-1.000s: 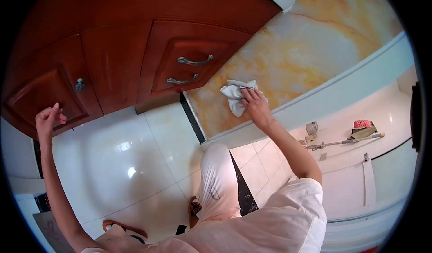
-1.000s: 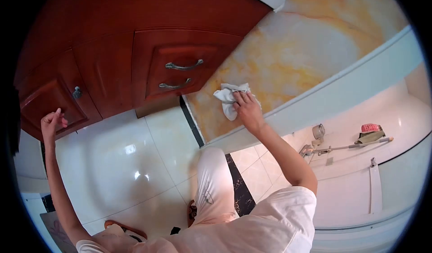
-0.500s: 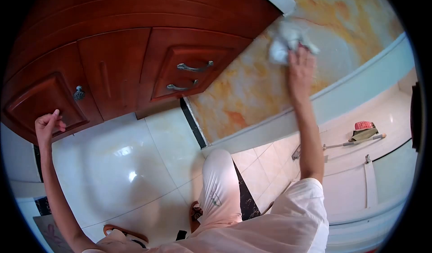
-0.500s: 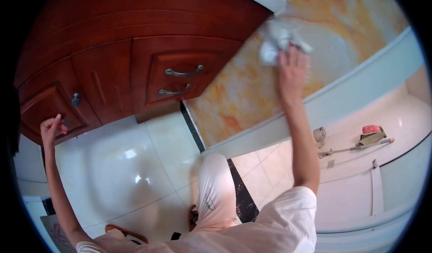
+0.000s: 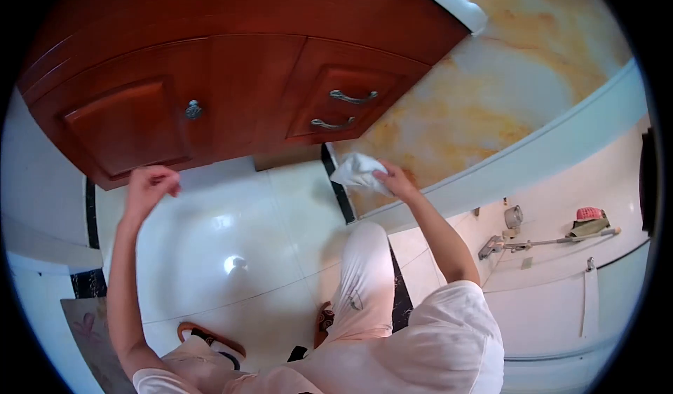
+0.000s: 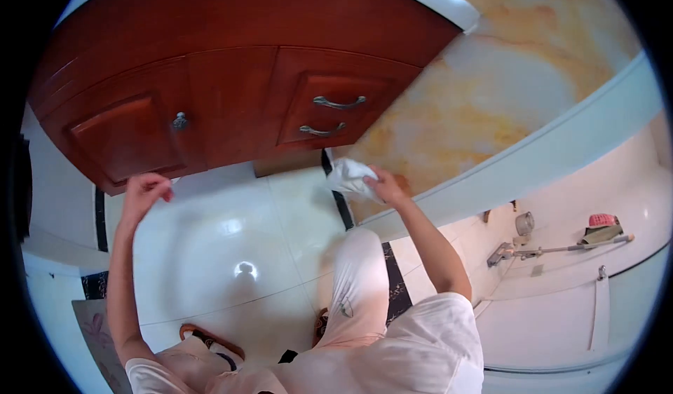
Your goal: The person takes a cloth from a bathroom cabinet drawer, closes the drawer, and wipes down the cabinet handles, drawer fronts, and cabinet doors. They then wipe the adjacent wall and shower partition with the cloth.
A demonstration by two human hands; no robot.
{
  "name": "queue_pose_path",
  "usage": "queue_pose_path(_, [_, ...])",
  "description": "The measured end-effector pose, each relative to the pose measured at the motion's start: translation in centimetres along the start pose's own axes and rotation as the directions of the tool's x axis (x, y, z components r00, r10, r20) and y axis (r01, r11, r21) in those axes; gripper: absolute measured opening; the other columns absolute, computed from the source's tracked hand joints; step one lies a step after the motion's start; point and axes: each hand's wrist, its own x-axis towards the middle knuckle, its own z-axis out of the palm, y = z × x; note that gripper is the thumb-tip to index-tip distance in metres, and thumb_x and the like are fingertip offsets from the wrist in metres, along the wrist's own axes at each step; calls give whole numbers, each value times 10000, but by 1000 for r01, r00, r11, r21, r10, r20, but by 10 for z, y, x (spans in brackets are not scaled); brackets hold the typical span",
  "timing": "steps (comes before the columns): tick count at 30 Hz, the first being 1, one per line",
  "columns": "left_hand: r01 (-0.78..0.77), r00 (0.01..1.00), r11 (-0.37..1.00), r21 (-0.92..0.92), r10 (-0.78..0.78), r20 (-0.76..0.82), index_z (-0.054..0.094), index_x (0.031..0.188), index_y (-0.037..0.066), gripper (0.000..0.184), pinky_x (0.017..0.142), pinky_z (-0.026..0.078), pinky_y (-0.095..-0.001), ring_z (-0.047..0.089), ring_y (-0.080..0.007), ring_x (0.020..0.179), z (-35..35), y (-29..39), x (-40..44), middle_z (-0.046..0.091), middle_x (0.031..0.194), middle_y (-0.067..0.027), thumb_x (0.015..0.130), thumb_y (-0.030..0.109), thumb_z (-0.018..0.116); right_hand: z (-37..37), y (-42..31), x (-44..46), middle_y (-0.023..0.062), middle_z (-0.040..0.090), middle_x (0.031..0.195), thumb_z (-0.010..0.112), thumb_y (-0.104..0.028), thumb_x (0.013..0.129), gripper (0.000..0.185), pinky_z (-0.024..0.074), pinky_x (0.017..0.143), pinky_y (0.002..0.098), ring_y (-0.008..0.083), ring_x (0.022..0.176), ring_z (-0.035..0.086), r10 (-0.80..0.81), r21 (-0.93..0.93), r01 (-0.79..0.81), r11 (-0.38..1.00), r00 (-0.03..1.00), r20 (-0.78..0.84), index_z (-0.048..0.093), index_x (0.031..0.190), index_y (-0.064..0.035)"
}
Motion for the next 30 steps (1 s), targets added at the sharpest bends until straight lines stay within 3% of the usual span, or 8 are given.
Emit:
queue_pose_path(3, [-29,982,999,-40,36,188,672,852,-49,114,625,529,-265,646,-139,668,39,5,-2,672,750,-90,821,61,667,15,-76,-29,51,599,1182,548,-272,940,411,468,910,309,166,1058,577,135,445,-138,885,990,38,498,1293,-67])
queue_pose_path(13, [10,886,888,-460,205,416,504,1276,58,409,939,446,-316,565,-165,1085,207,65,1,572,1235,-73,902,196,593,31,-102,-46,93,580,1199,541,-339,937,475,473,921,331,182,1082,569,117,734,-138,665,990,80,476,1284,-21])
queue_pose_path(16, [337,892,563,-755,67,447,350,1402,105,533,1041,369,-374,443,-192,1245,272,99,16,422,1400,-75,967,404,419,26,-102,-62,63,570,1187,509,-288,963,389,450,910,304,137,1073,546,-21,283,-12,959,994,110,503,1271,-50])
queue_pose_path(19, [544,834,133,-828,16,551,248,1454,130,725,1110,274,-439,315,-248,1352,325,120,38,317,1472,-75,925,626,232,1,-136,-105,143,490,1317,548,-220,923,400,422,943,349,253,1183,504,-538,-76,542,837,840,70,498,1279,-44])
queue_pose_path(22, [440,888,-112,-891,201,413,217,1463,115,750,1131,228,-437,287,-258,1368,351,162,55,287,1490,-73,918,630,252,-63,-129,-155,237,440,1344,631,-111,818,471,367,1011,438,378,1263,417,-840,-613,613,498,518,-163,506,1266,-36])
queue_pose_path(26, [147,921,303,-942,305,242,166,1471,84,663,1133,212,-387,276,-231,1368,374,210,77,258,1496,-80,974,510,273,-155,-116,-200,189,268,1472,462,-223,946,480,238,1103,447,324,1361,283,-787,-784,183,593,-77,-612,357,1352,11])
queue_pose_path(28, [-187,819,577,-795,539,198,189,1460,17,592,1126,178,-356,243,-229,1376,392,229,103,241,1500,-112,1009,378,320,-185,-112,-189,198,237,1482,466,-232,947,553,195,1123,432,303,1382,241,-663,-630,337,700,-21,-748,267,1408,-1])
queue_pose_path(30, [-631,589,456,-627,808,-5,272,1454,70,612,1126,167,-366,220,-285,1393,399,301,115,214,1508,-165,970,414,420,-199,-104,-176,194,224,1485,461,-316,950,632,176,1130,411,291,1389,216,-600,-547,458,700,-38,-799,212,1424,20])
